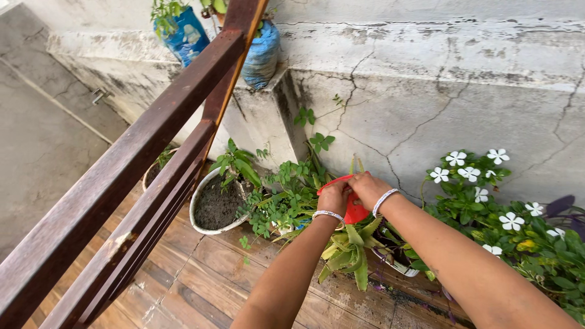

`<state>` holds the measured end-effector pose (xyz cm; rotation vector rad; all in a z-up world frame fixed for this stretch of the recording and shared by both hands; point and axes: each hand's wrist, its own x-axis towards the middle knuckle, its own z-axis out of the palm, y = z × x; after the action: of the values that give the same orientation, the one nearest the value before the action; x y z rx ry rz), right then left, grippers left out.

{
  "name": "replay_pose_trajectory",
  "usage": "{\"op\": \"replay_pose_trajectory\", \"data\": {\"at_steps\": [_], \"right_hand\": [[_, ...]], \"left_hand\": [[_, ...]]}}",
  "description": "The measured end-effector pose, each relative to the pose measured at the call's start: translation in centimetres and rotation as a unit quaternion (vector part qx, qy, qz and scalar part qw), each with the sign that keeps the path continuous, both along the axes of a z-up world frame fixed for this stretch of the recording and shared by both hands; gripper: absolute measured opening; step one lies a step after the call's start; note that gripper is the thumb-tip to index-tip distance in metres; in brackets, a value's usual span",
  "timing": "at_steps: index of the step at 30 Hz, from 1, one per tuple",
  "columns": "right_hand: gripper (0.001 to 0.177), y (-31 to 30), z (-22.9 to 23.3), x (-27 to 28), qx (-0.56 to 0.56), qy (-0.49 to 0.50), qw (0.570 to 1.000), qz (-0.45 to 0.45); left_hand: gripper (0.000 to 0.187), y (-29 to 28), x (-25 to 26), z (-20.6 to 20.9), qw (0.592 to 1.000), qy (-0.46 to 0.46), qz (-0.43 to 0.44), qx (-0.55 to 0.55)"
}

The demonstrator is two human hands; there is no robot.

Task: The person waters several potted plants on a balcony using a red watering can. They scoop water from a bucket, pour it into the watering can, and water each plant individually.

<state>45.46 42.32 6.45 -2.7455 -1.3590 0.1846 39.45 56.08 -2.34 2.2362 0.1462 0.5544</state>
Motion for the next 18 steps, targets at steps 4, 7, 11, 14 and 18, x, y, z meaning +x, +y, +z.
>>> {"op": "replay_pose_trajectory", "data": {"at_steps": [4,7,11,14,18], "right_hand": [[0.052,0.2,0.3,0.7,-0.008,-0.007,1.000,0.013],[0.053,0.5,0.3,0.6,-0.036,0.005,0.999,0.013],[0.055,0.3,0.1,0.4,-0.053,0.006,0.998,0.019],[0.054,0.3,0.2,0.5,-0.050,0.007,0.998,0.024],[0.055,0.9,1.4,1.1,-0.040,0.002,0.999,0.013]], "left_hand": [[0.017,-0.1,0.6,0.3,1.000,0.020,0.012,0.004],[0.016,0.1,0.4,0.1,1.000,0.013,0.010,0.006],[0.019,-0.2,0.1,-0.5,0.999,0.009,0.010,-0.030],[0.018,-0.1,0.5,-0.8,0.999,0.040,0.015,-0.006],[0.019,0.9,2.0,-0.1,0.999,0.030,0.013,0.003]]}}
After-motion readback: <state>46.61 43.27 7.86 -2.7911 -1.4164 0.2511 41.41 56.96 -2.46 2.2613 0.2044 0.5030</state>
